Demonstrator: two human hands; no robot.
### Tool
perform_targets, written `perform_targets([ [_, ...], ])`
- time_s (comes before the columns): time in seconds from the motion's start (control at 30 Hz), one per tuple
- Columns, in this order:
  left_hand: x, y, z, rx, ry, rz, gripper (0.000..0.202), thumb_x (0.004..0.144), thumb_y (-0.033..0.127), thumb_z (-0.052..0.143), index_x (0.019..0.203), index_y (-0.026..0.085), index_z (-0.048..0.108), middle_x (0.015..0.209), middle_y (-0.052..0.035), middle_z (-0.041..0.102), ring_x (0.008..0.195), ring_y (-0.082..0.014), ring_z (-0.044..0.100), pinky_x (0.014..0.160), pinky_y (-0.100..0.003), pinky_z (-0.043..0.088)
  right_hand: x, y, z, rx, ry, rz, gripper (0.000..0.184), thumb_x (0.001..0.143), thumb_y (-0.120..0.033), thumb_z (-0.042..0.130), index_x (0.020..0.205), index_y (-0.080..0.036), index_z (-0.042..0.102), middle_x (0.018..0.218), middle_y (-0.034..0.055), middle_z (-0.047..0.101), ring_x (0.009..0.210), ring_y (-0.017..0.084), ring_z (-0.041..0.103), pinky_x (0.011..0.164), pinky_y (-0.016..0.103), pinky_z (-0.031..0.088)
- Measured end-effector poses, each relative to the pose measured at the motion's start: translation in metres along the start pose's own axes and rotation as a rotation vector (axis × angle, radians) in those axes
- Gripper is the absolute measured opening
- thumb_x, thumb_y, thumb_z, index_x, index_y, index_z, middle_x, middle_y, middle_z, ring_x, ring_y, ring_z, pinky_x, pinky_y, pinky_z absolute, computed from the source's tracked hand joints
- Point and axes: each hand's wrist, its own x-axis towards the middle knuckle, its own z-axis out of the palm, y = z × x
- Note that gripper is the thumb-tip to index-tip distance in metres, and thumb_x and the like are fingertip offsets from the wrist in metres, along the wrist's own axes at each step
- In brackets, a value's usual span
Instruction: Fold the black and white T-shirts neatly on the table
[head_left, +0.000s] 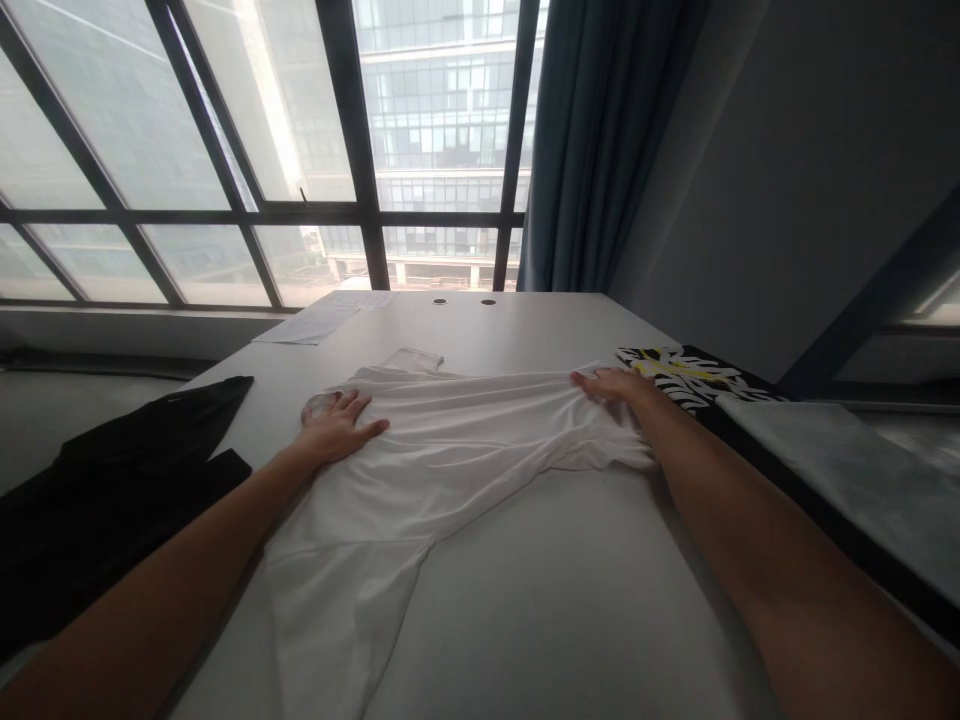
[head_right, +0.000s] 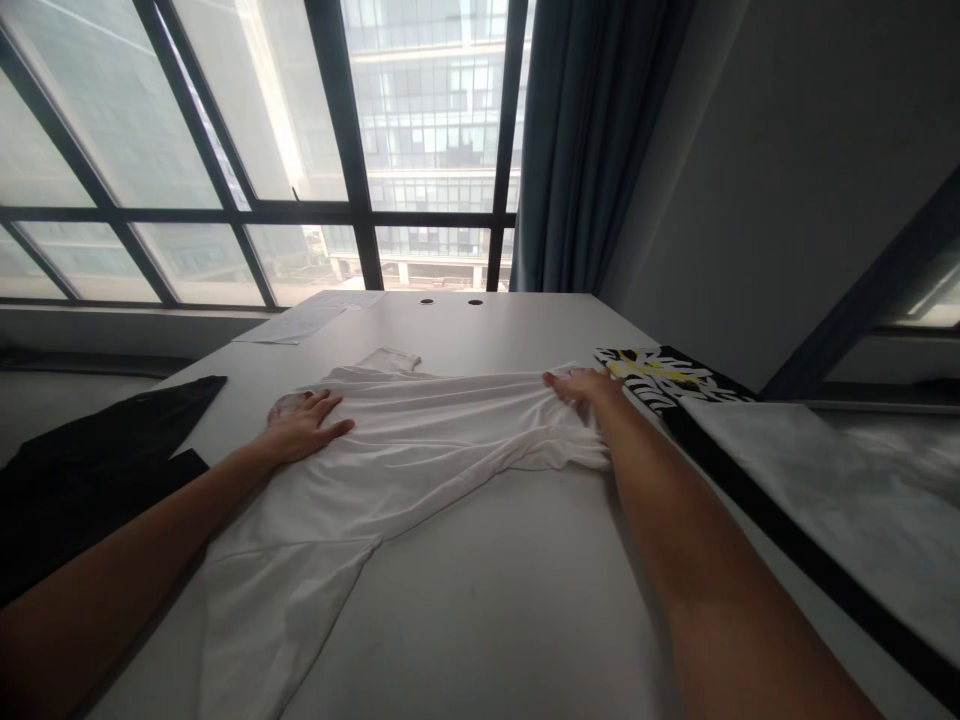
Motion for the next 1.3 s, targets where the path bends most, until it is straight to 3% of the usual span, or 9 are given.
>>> perform_targets([
  [0.1, 0.001, -0.002, 0.002, -0.006, 0.029, -0.027, 0.090, 0.088, 0.083, 0.026, 0.160, 0.029, 0.035, 0.171, -0.0067, 0.019, 0.155, -0.0418, 0.015, 0.117, -0.067, 0.017, 0.008, -0.005, -0.002, -0.100, -0.016, 0.169, 0.052, 0.091, -0.062, 0.055, 0.123, -0.026, 0.074, 0.146, 0.0177, 0.058, 0.142, 0.045, 0.041, 0.109, 0.071, 0.031],
  [0.3, 0.003, -0.001, 0.002, -0.010, 0.067, -0.084, 0.092, 0.087, 0.084, 0.026, 0.159, 0.029, 0.037, 0.170, -0.0072, 0.022, 0.154, -0.0427, 0.016, 0.117, -0.068, 0.017, 0.010, 0.011, -0.016, -0.236, -0.006, 0.091, 0.031, 0.080, -0.025, 0.069, 0.109, -0.024, 0.078, 0.132, 0.0143, 0.067, 0.128, 0.037, 0.056, 0.104, 0.052, 0.043],
  [0.43, 0.003, 0.001, 0.001, -0.018, 0.064, -0.090, 0.091, 0.087, 0.084, 0.025, 0.159, 0.030, 0.037, 0.170, -0.0069, 0.022, 0.154, -0.0433, 0.015, 0.117, -0.069, 0.015, 0.002, 0.026, -0.026, -0.184, 0.062, 0.059, 0.024, 0.079, -0.023, 0.067, 0.100, -0.021, 0.079, 0.117, 0.0144, 0.073, 0.111, 0.031, 0.066, 0.092, 0.041, 0.048],
  [0.6, 0.000, 0.003, 0.000, -0.024, 0.054, -0.088, 0.090, 0.089, 0.082, 0.025, 0.161, 0.027, 0.035, 0.171, -0.0071, 0.019, 0.155, -0.0432, 0.014, 0.117, -0.071, 0.012, -0.005, 0.019, -0.041, 0.075, 0.295, 0.087, 0.029, 0.088, -0.028, 0.062, 0.110, -0.016, 0.076, 0.114, 0.0158, 0.074, 0.105, 0.028, 0.067, 0.086, 0.035, 0.048],
  [0.73, -0.001, 0.003, -0.001, -0.014, 0.057, -0.083, 0.089, 0.090, 0.081, 0.026, 0.160, 0.028, 0.036, 0.171, -0.0069, 0.020, 0.155, -0.0428, 0.014, 0.118, -0.069, 0.013, -0.008, 0.013, -0.054, 0.244, 0.204, 0.105, 0.030, 0.088, -0.021, 0.060, 0.110, -0.012, 0.077, 0.111, 0.0157, 0.075, 0.099, 0.023, 0.067, 0.080, 0.029, 0.046],
  [0.87, 0.000, 0.002, 0.000, -0.016, 0.057, -0.082, 0.089, 0.091, 0.079, 0.027, 0.160, 0.025, 0.035, 0.170, -0.0077, 0.020, 0.155, -0.0422, 0.014, 0.118, -0.070, 0.013, -0.014, 0.013, -0.056, 0.116, 0.285, 0.149, 0.032, 0.084, -0.015, 0.061, 0.111, -0.011, 0.077, 0.119, 0.0230, 0.070, 0.109, 0.029, 0.063, 0.086, 0.037, 0.042],
  [0.97, 0.001, 0.001, 0.002, -0.029, 0.076, -0.053, 0.088, 0.091, 0.078, 0.030, 0.160, 0.025, 0.036, 0.170, -0.0079, 0.022, 0.155, -0.0404, 0.017, 0.119, -0.068, 0.012, -0.024, 0.001, -0.047, -0.089, 0.396, 0.031, 0.040, 0.088, -0.016, 0.057, 0.125, -0.013, 0.071, 0.134, 0.0235, 0.062, 0.119, 0.032, 0.058, 0.094, 0.040, 0.041],
  [1.13, 0.002, -0.001, 0.003, -0.044, 0.071, 0.032, 0.084, 0.091, 0.077, 0.034, 0.158, 0.027, 0.038, 0.170, -0.0051, 0.023, 0.155, -0.0373, 0.019, 0.120, -0.064, 0.013, -0.048, -0.055, -0.024, -0.136, 0.115, -0.258, 0.037, 0.094, -0.036, 0.055, 0.122, -0.020, 0.074, 0.131, 0.0119, 0.068, 0.116, 0.025, 0.064, 0.099, 0.032, 0.046],
  [1.3, -0.002, -0.001, 0.000, -0.044, 0.105, 0.071, 0.083, 0.090, 0.077, 0.038, 0.155, 0.026, 0.043, 0.168, -0.0066, 0.031, 0.152, -0.0368, 0.026, 0.120, -0.060, 0.018, -0.063, -0.105, 0.003, -0.087, -0.127, -0.492, 0.068, 0.092, -0.058, 0.056, 0.148, -0.018, 0.057, 0.150, 0.0119, 0.056, 0.137, 0.029, 0.052, 0.114, 0.034, 0.039],
])
